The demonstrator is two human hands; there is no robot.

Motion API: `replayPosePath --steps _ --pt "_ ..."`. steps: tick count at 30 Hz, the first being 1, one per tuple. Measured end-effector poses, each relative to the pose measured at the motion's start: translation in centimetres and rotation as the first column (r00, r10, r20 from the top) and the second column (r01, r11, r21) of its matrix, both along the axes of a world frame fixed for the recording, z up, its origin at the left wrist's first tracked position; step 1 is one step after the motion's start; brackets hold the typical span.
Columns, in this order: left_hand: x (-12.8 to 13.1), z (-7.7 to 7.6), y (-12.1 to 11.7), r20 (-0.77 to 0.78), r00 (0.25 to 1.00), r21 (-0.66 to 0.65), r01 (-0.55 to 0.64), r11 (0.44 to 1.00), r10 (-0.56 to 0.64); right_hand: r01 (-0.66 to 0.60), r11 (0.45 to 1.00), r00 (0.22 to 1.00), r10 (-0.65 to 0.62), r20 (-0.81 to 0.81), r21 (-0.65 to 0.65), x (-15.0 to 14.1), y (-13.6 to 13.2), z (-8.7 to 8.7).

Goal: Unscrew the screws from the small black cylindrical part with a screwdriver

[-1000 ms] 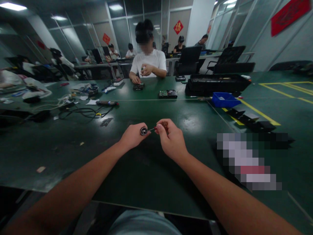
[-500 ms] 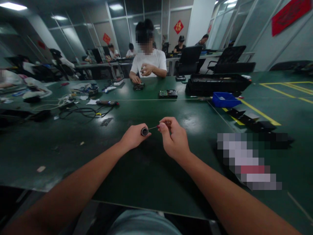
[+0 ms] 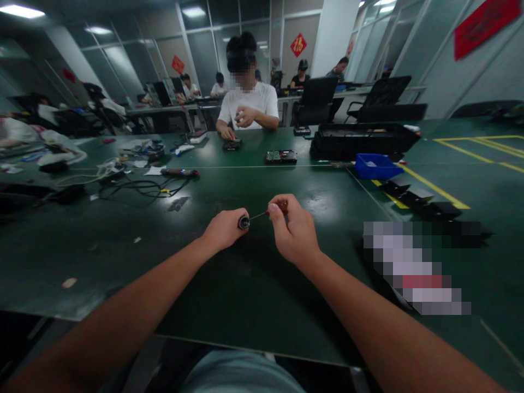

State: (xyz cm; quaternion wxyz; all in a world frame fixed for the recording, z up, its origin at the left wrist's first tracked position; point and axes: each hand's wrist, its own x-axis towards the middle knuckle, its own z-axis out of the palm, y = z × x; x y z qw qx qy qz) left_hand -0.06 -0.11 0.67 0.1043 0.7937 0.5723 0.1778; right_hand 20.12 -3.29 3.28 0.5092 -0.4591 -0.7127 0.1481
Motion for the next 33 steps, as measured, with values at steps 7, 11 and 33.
replayPosePath --steps 7,11,33 --pt "0.1 -0.3 0.0 0.02 1.0 -0.028 -0.003 1.0 0.004 -0.039 0.998 0.996 0.043 0.077 -0.057 0.0 0.3 -0.2" --pt "-0.1 -0.7 0.3 0.063 0.998 -0.01 -0.003 1.0 0.004 0.018 1.0 0.994 -0.015 0.104 -0.024 0.1 0.5 0.1" --pt "0.0 -0.8 0.3 0.398 0.917 0.056 0.009 0.998 -0.03 0.177 0.908 0.737 0.132 0.663 -0.378 -0.3 2.8 -1.8"
